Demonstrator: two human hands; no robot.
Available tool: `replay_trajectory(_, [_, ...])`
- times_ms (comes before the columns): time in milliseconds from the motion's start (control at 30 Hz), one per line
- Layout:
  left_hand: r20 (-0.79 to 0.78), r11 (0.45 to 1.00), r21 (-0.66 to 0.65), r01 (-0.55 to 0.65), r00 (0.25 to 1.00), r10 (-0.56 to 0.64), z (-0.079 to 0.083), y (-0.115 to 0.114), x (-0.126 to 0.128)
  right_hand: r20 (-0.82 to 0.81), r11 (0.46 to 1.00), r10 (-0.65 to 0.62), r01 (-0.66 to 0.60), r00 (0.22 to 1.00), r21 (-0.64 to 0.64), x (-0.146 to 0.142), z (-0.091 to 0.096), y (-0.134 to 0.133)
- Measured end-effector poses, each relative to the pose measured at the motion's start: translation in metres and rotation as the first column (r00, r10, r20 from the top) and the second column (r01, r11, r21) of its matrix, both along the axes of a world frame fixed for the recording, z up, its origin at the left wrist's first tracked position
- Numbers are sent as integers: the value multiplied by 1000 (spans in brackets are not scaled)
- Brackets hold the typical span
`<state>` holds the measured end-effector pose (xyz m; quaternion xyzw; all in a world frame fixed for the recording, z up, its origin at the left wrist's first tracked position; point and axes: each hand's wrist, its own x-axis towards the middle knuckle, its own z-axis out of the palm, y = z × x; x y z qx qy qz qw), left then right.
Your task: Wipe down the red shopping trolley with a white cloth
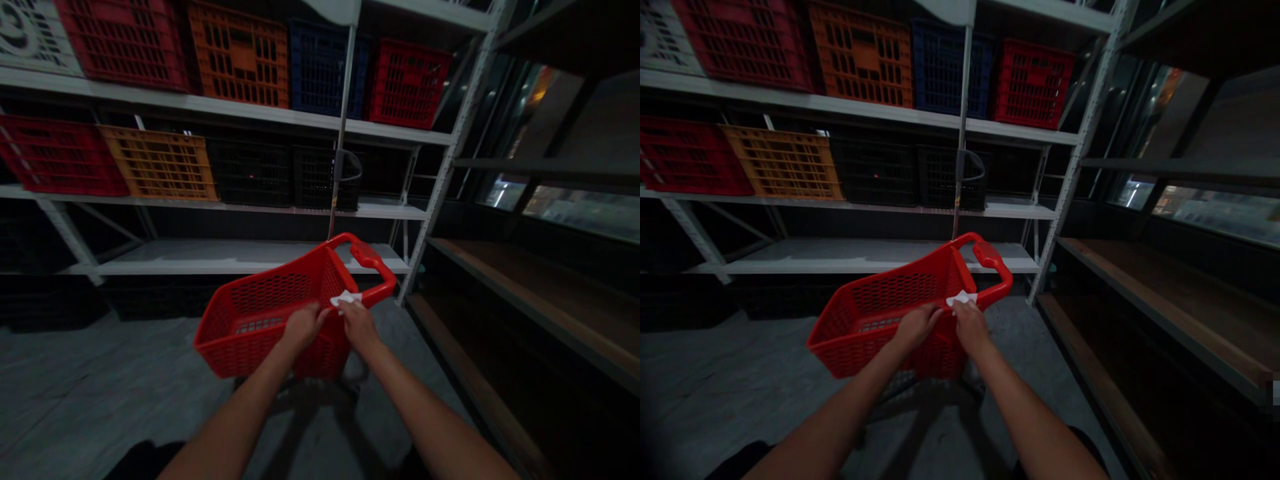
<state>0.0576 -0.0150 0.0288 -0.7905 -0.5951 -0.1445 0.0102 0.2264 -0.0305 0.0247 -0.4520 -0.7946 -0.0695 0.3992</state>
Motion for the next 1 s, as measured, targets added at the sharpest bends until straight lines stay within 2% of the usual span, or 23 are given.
replay_trajectory(67, [-2,1000,-14,-12,1000,12,-2,7,16,18,995,75,-76,997,67,4,-7,4])
replay_trajectory(167, [-13,999,-27,-45,999,45,-7,14,18,-26,974,101,-93,995,204,37,-11,9])
replay_trajectory(233, [-22,998,-31,-54,998,53,-8,15,12,-105,962,34,-4,994,274,70,-11,10])
replay_trajectory(300, [-30,998,-34,-56,998,55,-10,15,8,-213,943,-84,147,973,299,96,-9,10])
replay_trajectory(367, [-37,998,-31,-51,998,50,-10,15,6,-342,911,-191,296,920,286,106,-10,9])
replay_trajectory(433, [-40,999,-24,-43,998,42,-11,14,6,-460,892,-228,374,858,256,91,-13,7])
replay_trajectory(467, [-41,999,-22,-40,998,39,-11,13,6,-491,900,-211,364,845,241,77,-15,6])
replay_trajectory(500, [-43,999,-20,-39,998,39,-11,13,6,-510,913,-178,335,841,234,60,-18,4])
replay_trajectory(567, [-46,999,-19,-39,998,38,-10,13,5,-465,959,-86,200,881,202,27,-24,2])
replay_trajectory(633, [-49,999,-19,-35,998,34,-10,13,2,-423,976,-29,117,906,185,9,-27,1])
replay_trajectory(700, [-52,999,-18,-31,998,30,-9,13,-1,-430,970,-38,137,902,200,13,-26,1])
replay_trajectory(800, [-53,999,-14,-32,998,31,-10,13,-6,-526,927,-126,289,841,239,40,-19,1])
replay_trajectory(867, [-50,999,-6,-32,998,32,-11,12,-8,-565,911,-167,346,808,225,50,-15,-1])
replay_trajectory(933, [-47,999,1,-34,998,34,-11,11,-9,-538,931,-173,316,825,184,46,-15,-4])
replay_trajectory(1000, [-46,999,6,-41,998,42,-10,9,-11,-465,961,-140,232,874,148,34,-18,-8])
